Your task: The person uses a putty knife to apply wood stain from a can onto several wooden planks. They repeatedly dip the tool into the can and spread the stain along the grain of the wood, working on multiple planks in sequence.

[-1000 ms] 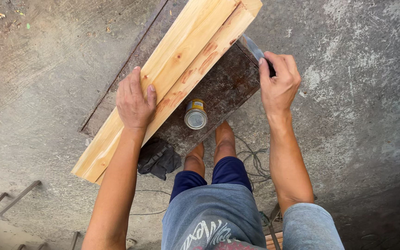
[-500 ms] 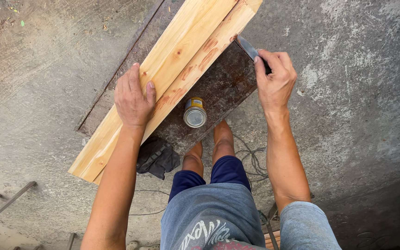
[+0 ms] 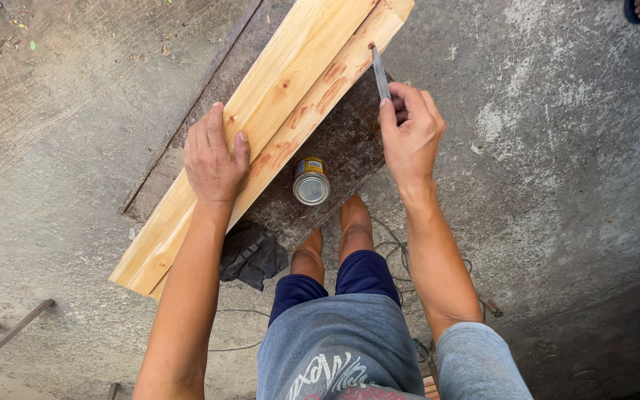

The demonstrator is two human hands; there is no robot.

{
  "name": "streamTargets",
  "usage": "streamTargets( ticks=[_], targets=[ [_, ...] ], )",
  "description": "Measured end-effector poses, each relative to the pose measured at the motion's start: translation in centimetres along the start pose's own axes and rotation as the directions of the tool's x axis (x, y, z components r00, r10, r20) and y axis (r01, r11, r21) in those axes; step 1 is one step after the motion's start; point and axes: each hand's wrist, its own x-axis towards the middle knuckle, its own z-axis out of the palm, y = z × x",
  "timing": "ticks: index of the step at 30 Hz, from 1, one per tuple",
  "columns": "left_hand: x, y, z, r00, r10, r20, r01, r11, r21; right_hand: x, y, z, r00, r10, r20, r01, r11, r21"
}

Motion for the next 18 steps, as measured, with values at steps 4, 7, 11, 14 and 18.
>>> streamTargets(
  ticks=[4,7,11,14,18],
  targets=[
    [0.2,0.0,0.0,1.000,-0.001,0.002,0.001,1.000,-0.005,0.3,-0.6,2.3,0.997,-0.015,-0.069,0.015,1.000,-0.001],
    [0.0,0.0,0.0,1.000,-0.015,0.017,0.015,1.000,0.004,0.2,-0.6,3.1,0.997,-0.005,-0.079,0.007,1.000,0.022],
    [-0.1,-0.1,0.2,1.000,0.000,-0.001,0.000,1.000,0.002,0.0,-0.7,3.9,0.993,-0.032,-0.113,0.024,0.998,-0.064],
    [0.0,-0.2,0.2,1.000,0.001,-0.004,-0.001,1.000,0.001,-0.2,-1.0,4.4,0.992,-0.061,-0.106,0.048,0.991,-0.124],
    [-0.1,-0.2,0.2,1.000,0.007,-0.007,-0.007,1.000,0.000,-0.8,-1.4,4.5,0.991,-0.117,-0.062,0.099,0.966,-0.241]
  ],
)
